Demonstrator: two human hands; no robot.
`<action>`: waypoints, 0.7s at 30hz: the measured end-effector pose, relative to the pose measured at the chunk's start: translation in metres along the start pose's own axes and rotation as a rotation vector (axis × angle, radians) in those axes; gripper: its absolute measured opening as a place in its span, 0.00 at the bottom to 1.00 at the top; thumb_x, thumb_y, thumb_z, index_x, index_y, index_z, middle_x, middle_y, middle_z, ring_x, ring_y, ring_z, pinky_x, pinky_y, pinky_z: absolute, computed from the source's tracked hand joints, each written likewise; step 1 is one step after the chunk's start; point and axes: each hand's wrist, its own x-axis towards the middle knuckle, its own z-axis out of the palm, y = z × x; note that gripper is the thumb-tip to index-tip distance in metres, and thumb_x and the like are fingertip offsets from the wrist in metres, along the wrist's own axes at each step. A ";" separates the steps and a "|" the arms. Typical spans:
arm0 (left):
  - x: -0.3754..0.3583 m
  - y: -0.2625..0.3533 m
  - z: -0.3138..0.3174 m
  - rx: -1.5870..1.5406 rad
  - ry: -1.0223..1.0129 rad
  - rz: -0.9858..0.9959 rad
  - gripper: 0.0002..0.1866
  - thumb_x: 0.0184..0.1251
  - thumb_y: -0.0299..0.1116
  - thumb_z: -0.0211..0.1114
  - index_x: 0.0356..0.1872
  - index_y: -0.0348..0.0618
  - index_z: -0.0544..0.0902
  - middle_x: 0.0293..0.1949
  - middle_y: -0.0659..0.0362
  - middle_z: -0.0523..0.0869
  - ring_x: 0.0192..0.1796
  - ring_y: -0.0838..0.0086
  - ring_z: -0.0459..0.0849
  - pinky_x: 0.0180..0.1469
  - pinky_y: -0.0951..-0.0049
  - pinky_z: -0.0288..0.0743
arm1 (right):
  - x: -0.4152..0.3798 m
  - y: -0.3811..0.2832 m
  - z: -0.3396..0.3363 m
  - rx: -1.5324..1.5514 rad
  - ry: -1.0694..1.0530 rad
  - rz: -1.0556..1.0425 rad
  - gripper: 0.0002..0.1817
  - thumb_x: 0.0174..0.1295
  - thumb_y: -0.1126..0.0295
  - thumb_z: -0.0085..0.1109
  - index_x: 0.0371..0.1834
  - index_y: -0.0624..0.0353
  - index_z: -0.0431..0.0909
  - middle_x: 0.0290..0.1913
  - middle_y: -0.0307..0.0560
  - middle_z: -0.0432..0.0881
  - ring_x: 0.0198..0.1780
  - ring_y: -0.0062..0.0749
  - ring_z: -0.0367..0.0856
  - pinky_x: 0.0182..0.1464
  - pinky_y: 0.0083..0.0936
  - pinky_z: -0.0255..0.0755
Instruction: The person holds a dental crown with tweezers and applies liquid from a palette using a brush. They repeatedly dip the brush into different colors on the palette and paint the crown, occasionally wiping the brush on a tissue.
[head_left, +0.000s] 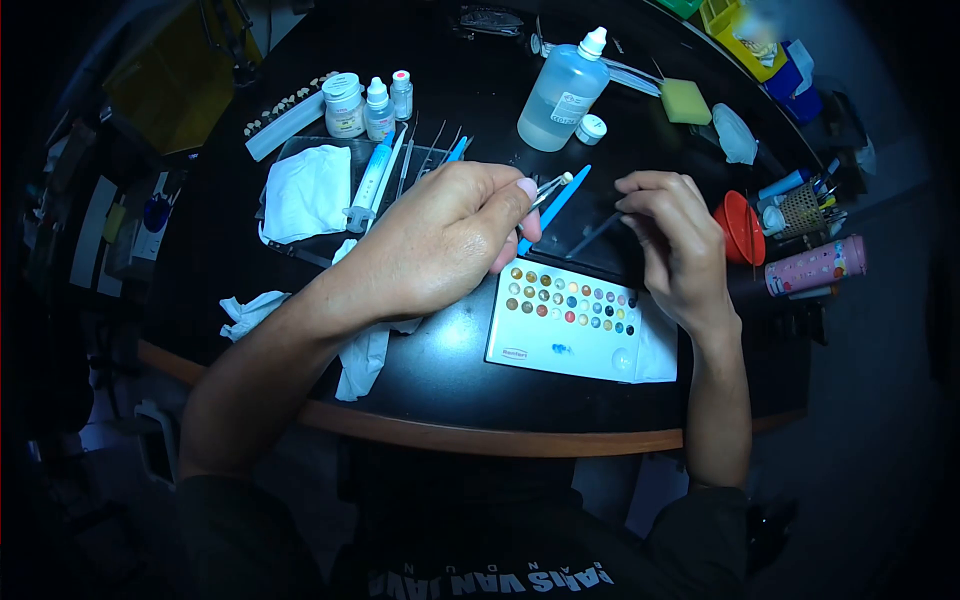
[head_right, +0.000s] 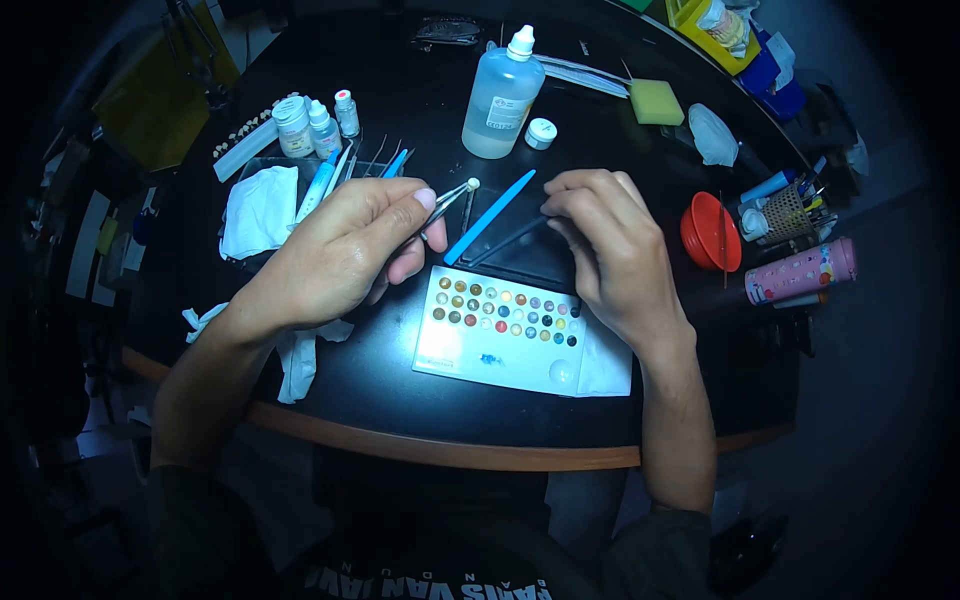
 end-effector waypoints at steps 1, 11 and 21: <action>0.000 0.001 0.000 -0.023 0.001 -0.011 0.21 0.92 0.41 0.49 0.42 0.40 0.84 0.20 0.69 0.76 0.19 0.86 0.70 0.23 0.81 0.65 | -0.003 0.001 -0.004 0.068 0.078 0.042 0.10 0.62 0.89 0.68 0.43 0.66 0.84 0.51 0.50 0.87 0.49 0.37 0.88 0.48 0.30 0.81; -0.004 0.006 0.010 -0.086 -0.031 -0.026 0.17 0.90 0.37 0.53 0.42 0.37 0.84 0.20 0.66 0.80 0.19 0.85 0.73 0.23 0.80 0.67 | -0.027 -0.026 -0.001 0.590 0.549 -0.017 0.11 0.76 0.83 0.61 0.56 0.68 0.72 0.45 0.52 0.75 0.35 0.27 0.86 0.37 0.21 0.86; -0.005 0.001 0.012 0.057 0.074 0.075 0.16 0.89 0.35 0.56 0.40 0.36 0.86 0.20 0.65 0.81 0.22 0.86 0.75 0.29 0.79 0.66 | -0.038 -0.036 0.010 0.520 0.465 -0.024 0.09 0.72 0.81 0.59 0.51 0.73 0.76 0.41 0.64 0.86 0.38 0.40 0.92 0.46 0.36 0.91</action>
